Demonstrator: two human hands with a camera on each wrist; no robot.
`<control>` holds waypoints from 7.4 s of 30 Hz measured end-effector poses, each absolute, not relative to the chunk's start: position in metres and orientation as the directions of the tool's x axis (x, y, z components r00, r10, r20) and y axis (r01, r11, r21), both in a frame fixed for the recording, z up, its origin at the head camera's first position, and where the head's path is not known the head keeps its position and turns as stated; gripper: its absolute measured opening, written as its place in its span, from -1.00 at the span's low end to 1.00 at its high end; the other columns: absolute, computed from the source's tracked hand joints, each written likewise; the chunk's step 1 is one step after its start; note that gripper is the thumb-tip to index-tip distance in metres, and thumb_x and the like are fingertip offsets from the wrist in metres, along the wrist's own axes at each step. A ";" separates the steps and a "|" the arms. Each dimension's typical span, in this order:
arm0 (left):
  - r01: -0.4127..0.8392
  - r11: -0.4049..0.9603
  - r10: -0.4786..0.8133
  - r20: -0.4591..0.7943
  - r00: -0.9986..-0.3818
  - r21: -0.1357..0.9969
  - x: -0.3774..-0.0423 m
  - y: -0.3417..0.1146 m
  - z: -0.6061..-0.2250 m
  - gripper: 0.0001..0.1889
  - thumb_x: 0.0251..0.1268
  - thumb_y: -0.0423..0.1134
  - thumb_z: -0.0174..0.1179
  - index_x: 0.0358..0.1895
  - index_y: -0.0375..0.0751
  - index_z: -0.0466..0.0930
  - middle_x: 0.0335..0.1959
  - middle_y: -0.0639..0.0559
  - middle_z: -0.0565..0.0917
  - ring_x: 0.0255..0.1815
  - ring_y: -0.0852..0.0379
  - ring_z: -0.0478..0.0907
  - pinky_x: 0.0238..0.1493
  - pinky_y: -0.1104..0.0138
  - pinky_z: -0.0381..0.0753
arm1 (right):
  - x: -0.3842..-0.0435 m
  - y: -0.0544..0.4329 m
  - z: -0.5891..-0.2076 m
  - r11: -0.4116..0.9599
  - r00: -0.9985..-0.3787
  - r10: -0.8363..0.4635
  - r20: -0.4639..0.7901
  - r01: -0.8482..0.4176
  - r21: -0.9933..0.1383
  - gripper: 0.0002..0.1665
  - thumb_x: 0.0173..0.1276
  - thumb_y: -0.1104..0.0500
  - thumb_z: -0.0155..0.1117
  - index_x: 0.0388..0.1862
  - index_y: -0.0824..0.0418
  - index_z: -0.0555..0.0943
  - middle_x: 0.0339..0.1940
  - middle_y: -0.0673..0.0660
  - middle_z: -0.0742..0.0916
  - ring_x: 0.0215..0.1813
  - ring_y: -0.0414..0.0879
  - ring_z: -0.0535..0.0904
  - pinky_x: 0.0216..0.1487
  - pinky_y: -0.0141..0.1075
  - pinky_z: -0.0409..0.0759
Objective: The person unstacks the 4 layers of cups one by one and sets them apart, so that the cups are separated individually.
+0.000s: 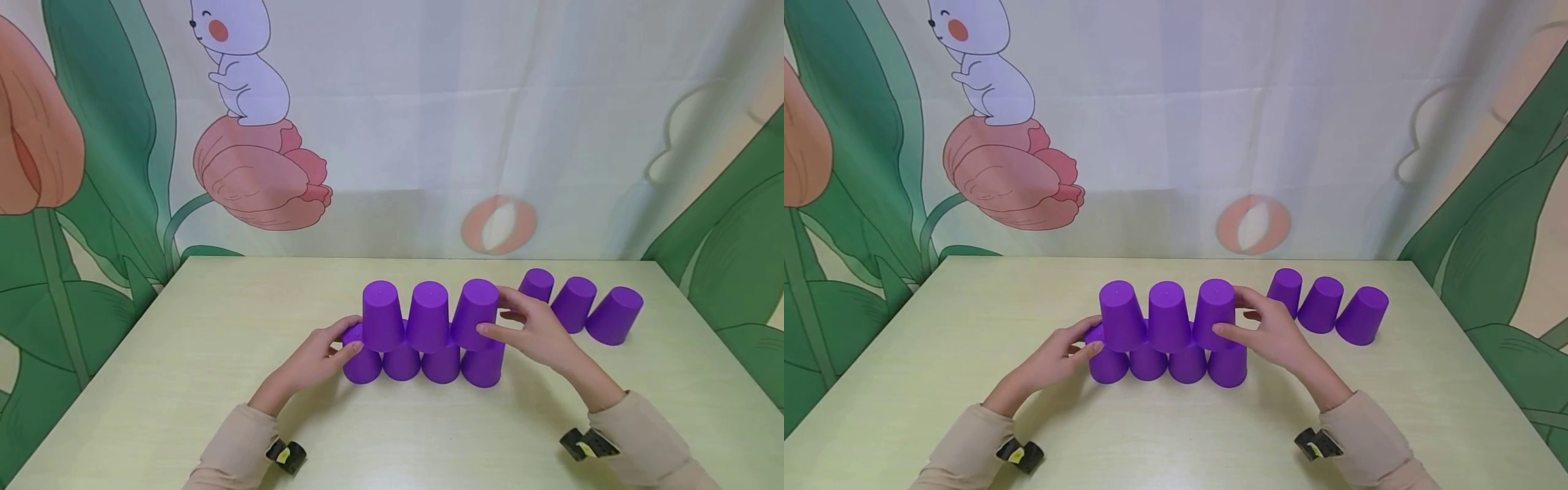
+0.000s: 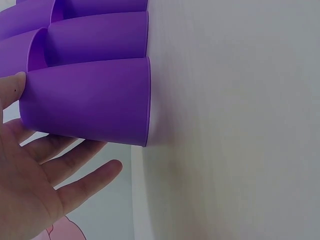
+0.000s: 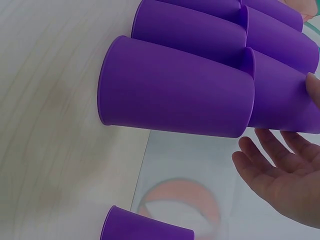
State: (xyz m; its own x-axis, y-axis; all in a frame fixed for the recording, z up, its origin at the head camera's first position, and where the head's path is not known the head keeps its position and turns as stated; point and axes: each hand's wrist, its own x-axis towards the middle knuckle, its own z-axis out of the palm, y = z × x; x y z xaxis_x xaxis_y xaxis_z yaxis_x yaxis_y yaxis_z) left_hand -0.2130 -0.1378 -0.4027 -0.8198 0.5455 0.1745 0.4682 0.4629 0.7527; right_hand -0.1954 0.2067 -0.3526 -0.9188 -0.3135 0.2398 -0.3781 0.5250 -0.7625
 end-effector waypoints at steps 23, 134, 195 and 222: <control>0.468 0.463 0.543 0.177 -0.821 0.752 -0.212 -0.137 -0.402 -0.57 0.37 -0.19 -0.01 0.23 -0.26 0.28 -0.01 -0.15 0.55 -0.06 -0.04 0.53 -0.21 0.23 0.54 | -0.184 0.209 -0.342 0.519 -0.924 -0.255 0.285 -0.380 -0.766 -0.40 0.16 0.12 0.34 0.16 0.27 0.41 -0.09 0.18 0.64 0.00 0.05 0.54 0.06 -0.12 0.46; 0.449 0.473 0.532 0.161 -0.831 0.758 -0.210 -0.137 -0.401 -0.57 0.38 -0.16 -0.02 0.24 -0.26 0.28 0.00 -0.12 0.54 -0.04 -0.03 0.50 -0.21 0.29 0.51 | -0.158 0.327 -0.375 0.725 -0.979 -0.005 0.203 -0.144 -0.673 -0.33 0.27 0.05 0.23 0.23 0.41 0.30 0.00 0.46 0.54 -0.03 0.29 0.50 -0.26 -0.56 0.44; 0.386 0.468 0.524 0.102 -0.846 0.795 -0.214 -0.139 -0.393 -0.55 0.35 -0.18 0.02 0.25 -0.26 0.29 0.00 -0.11 0.54 0.00 -0.07 0.48 -0.07 0.07 0.48 | -0.147 0.260 -0.330 0.773 -0.841 -0.135 0.523 -0.420 -0.475 -0.46 0.11 0.26 0.35 0.08 0.38 0.46 -0.09 0.33 0.61 -0.18 0.22 0.56 -0.20 -0.28 0.52; 0.369 0.440 0.514 0.108 -0.851 0.818 -0.213 -0.137 -0.396 -0.56 0.34 -0.21 0.03 0.24 -0.28 0.31 -0.01 -0.14 0.54 -0.01 -0.08 0.48 -0.07 0.07 0.48 | -0.190 0.163 -0.331 0.482 -0.902 -0.331 0.277 -0.414 -0.772 -0.29 0.12 0.12 0.37 0.23 0.27 0.37 0.12 0.22 0.55 0.13 0.06 0.46 0.05 -0.12 0.46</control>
State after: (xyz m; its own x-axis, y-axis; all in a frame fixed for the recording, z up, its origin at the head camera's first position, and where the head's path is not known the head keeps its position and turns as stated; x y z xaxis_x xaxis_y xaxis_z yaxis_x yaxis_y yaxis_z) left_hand -0.2132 -0.1368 -0.3964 -0.8512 0.5136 0.1078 0.3694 0.4405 0.8182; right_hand -0.1902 0.1626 -0.3314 -0.9020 -0.3309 0.2774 -0.4143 0.4822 -0.7719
